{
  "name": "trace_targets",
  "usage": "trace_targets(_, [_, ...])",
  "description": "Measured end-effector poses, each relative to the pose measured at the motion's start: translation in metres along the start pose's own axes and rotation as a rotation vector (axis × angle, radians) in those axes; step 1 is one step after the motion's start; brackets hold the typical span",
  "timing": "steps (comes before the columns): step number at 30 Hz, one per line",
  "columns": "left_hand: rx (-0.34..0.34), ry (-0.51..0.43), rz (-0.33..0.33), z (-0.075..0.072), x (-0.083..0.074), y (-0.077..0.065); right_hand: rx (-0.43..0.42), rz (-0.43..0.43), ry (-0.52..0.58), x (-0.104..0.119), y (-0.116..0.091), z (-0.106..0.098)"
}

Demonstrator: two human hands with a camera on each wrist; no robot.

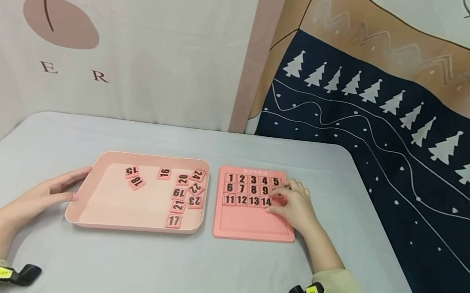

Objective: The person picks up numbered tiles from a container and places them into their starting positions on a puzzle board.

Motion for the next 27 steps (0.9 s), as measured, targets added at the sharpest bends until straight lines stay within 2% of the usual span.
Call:
trace_targets(5, [0.000, -0.006, -0.002, 0.000, 0.001, -0.001, -0.001, -0.009, -0.006, 0.002, 0.000, 0.000])
trace_targets(9, [0.001, -0.012, 0.004, 0.000, 0.001, 0.000, -0.029, -0.046, 0.007, 0.012, 0.001, -0.003])
trace_targets(16, [0.000, 0.001, 0.004, 0.000, -0.001, 0.001, -0.059, -0.144, 0.085, 0.047, 0.010, 0.000])
trace_targets(21, [-0.003, -0.011, 0.018, 0.000, -0.003, 0.000, -0.041, -0.211, 0.117, 0.073, 0.019, 0.010])
trace_targets(27, [-0.003, -0.013, 0.028, 0.001, -0.005, 0.000, -0.016, -0.251, 0.121, 0.101, 0.029, 0.023])
Point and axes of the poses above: each hand's wrist, its own y-axis towards the middle knuckle, its own z-axis out of the palm, x = y × z, the point moved 2 cm from there along y, towards the middle knuckle, and after that the axes turned 5 degrees about z, right-handed, at the moved point
